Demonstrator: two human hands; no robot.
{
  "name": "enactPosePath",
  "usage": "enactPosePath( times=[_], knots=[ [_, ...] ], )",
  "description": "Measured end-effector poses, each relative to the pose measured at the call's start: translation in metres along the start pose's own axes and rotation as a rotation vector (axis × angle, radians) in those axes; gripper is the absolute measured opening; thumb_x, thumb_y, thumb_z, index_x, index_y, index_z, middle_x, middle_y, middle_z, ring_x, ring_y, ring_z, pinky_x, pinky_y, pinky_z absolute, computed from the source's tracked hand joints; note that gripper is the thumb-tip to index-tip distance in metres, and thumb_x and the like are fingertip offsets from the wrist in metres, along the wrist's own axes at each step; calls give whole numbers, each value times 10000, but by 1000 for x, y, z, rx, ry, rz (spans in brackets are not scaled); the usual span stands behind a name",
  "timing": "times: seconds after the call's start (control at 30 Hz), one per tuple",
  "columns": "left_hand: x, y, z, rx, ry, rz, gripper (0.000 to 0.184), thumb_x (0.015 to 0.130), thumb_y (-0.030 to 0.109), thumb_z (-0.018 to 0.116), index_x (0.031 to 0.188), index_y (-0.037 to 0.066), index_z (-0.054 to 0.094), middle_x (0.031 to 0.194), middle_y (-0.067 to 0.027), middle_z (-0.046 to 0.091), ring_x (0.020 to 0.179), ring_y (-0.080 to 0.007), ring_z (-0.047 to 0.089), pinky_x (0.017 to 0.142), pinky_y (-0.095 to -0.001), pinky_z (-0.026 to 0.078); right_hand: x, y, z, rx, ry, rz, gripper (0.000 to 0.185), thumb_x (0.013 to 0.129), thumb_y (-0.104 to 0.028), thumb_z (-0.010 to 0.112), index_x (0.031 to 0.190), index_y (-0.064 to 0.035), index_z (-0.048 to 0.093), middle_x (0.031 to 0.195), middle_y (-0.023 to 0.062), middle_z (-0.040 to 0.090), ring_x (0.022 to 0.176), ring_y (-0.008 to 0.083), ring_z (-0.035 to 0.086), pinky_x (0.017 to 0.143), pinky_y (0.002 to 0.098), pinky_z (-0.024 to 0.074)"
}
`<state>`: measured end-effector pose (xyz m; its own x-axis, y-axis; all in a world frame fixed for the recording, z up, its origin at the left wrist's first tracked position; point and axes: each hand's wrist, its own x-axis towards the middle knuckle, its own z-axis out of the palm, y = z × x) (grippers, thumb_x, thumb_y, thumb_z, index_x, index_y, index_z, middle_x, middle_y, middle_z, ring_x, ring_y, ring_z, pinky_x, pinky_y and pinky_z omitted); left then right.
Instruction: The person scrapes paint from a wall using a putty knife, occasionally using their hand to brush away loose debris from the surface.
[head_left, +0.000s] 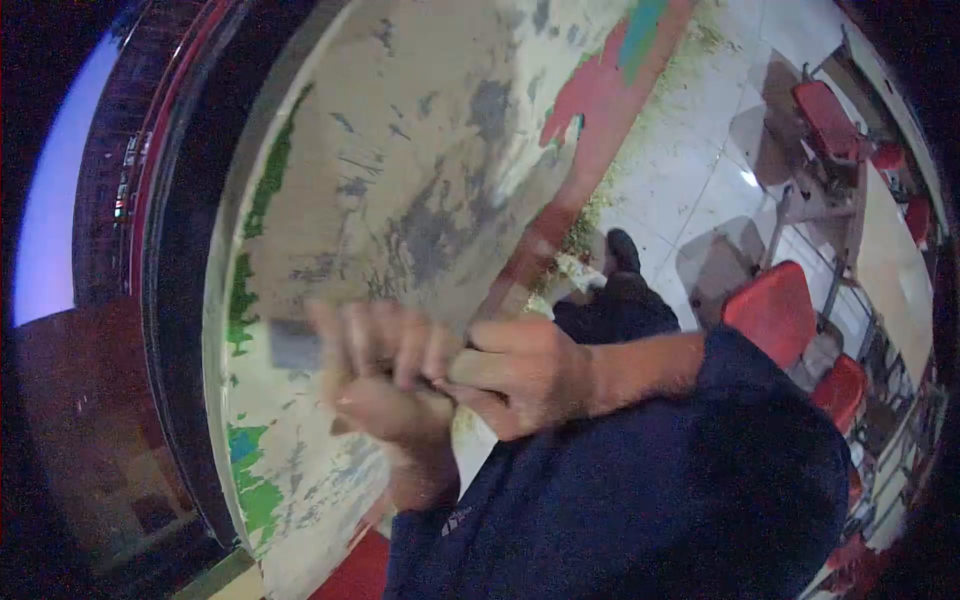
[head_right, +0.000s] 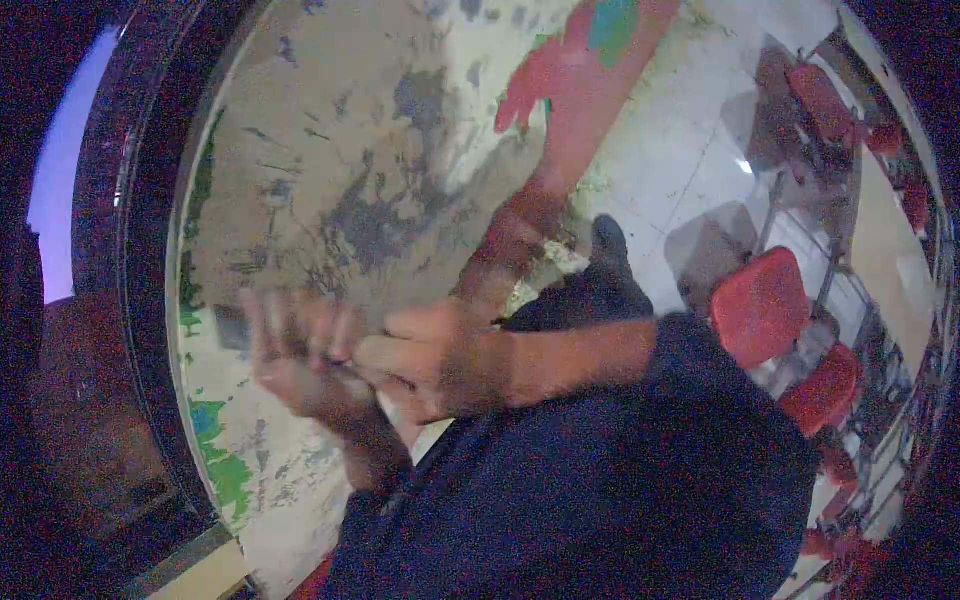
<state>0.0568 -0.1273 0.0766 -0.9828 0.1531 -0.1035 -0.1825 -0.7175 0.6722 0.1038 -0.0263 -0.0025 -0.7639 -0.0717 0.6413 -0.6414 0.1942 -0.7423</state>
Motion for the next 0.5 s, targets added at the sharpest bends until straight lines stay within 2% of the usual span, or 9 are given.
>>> enactPosePath(
  times=[0.03,0.07,0.17,0.23,0.3,0.33,0.43,0.5],
  knots=[
    [3,-8,-1,49,-54,-32,504,962,403,344,522,165,282,460,51,210,353,-67,209,370,-226,223,3,5,-1,-23,-6,-13,156,658,-144,661,702,-97,519,576,55,410,441,237,479,382,361,404],
    [2,-10,-1,-59,26,8,503,965,397,336,521,166,278,451,43,197,345,-75,191,367,-237,233,3,6,1,-40,-1,-4,161,654,-138,663,697,-96,513,579,56,411,443,236,480,381,360,404],
    [4,9,4,-139,-69,-7,505,967,390,330,521,160,278,452,28,207,345,-94,186,368,-255,251,9,2,4,-5,15,-57,171,648,-118,665,697,-92,503,599,64,412,440,232,478,379,363,402],
    [0,9,4,-129,19,-73,509,970,396,309,523,154,284,459,23,212,354,-106,209,367,-269,261,9,1,6,20,21,-71,173,652,-118,663,706,-90,501,605,67,411,439,235,475,377,365,401],
    [-4,-7,-4,-99,103,-137,514,973,404,289,526,150,287,466,24,218,359,-105,223,369,-268,263,-3,2,7,-14,19,26,176,656,-114,662,720,-88,500,606,67,411,442,237,473,380,364,402],
    [3,-8,-8,-88,-54,-79,518,977,400,263,526,146,284,474,20,224,359,-110,226,377,-270,269,-7,4,6,-35,12,80,178,657,-112,662,727,-86,500,606,66,411,443,238,472,381,364,402],
    [6,11,0,-175,-145,-72,516,981,378,266,523,140,278,478,13,224,357,-112,212,378,-269,262,14,1,6,22,48,-70,178,667,-107,664,734,-87,501,601,59,406,439,227,470,377,361,400],
    [1,10,-5,-75,-125,-70,504,981,379,271,541,133,293,490,9,255,374,-105,234,385,-268,267,8,-1,7,67,30,-25,186,665,-113,670,730,-90,497,603,56,414,436,231,475,379,362,401]
  ],
)
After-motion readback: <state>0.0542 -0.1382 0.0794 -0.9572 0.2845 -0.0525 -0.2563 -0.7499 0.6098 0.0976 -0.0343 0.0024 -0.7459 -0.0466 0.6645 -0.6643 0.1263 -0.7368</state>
